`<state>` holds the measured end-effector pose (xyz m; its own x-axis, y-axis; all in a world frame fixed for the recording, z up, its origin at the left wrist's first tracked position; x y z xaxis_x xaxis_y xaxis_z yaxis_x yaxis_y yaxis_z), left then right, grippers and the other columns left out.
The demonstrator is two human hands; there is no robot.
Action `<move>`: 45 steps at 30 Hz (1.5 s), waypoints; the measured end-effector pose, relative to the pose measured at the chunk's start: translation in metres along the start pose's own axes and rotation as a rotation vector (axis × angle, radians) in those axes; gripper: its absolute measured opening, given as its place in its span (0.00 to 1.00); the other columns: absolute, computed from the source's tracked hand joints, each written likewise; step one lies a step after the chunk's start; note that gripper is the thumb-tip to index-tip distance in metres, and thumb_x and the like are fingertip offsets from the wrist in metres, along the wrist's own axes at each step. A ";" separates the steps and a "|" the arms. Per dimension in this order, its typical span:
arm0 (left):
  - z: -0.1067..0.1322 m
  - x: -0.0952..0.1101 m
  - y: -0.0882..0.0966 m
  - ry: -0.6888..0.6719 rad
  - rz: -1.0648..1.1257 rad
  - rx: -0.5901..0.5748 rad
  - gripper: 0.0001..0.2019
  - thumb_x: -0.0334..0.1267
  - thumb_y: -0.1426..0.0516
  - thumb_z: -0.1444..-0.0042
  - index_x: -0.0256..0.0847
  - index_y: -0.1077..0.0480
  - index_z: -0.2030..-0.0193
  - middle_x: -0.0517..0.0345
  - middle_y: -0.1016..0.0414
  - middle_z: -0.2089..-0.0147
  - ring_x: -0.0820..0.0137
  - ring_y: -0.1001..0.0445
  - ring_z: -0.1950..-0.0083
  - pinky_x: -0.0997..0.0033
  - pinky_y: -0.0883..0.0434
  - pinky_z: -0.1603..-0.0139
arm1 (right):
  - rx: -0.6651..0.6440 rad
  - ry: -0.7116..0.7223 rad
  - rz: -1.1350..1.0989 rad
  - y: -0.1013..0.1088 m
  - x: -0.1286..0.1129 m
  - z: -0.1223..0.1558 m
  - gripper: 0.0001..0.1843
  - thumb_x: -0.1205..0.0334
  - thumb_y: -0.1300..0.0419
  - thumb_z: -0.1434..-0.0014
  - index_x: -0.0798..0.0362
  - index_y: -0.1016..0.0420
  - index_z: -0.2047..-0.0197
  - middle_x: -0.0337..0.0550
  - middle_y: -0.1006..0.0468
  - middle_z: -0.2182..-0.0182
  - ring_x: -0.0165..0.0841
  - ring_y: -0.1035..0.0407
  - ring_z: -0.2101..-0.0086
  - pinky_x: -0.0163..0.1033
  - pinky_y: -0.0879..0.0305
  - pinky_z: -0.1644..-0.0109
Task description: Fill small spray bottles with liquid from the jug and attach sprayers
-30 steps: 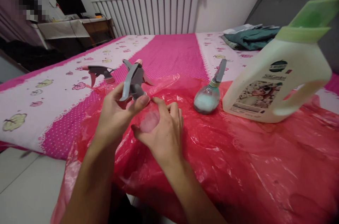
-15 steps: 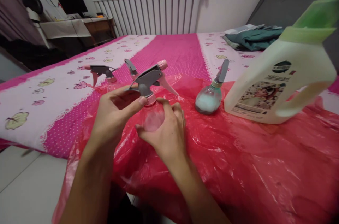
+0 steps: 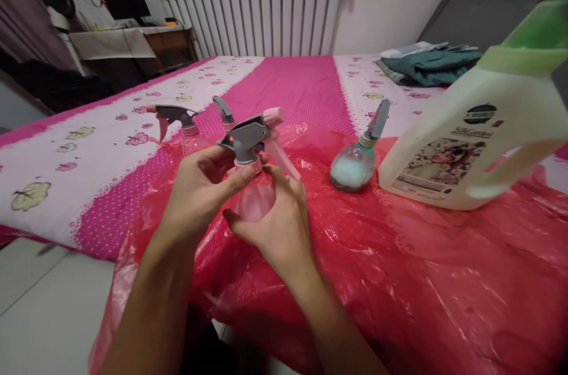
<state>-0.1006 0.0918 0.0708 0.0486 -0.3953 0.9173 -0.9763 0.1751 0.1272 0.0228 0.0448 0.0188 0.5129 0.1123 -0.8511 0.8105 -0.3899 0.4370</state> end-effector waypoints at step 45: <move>0.003 0.011 -0.021 -0.037 -0.101 -0.026 0.17 0.54 0.36 0.36 0.42 0.17 0.56 0.51 0.14 0.53 0.58 0.17 0.50 0.62 0.21 0.44 | -0.019 -0.010 0.029 0.005 0.002 -0.003 0.43 0.47 0.26 0.56 0.45 0.27 0.36 0.47 0.29 0.54 0.49 0.30 0.49 0.59 0.33 0.39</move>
<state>-0.0802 0.0811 0.0776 0.1384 -0.4454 0.8846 -0.9608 0.1561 0.2289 0.0285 0.0457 0.0197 0.5334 0.0924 -0.8408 0.8007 -0.3756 0.4667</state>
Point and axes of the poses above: each hand's wrist, its own z-axis away from the middle knuckle, its own y-axis out of the back of the hand, x = y × z, the point moved 8 cm from there along -z, towards the middle knuckle
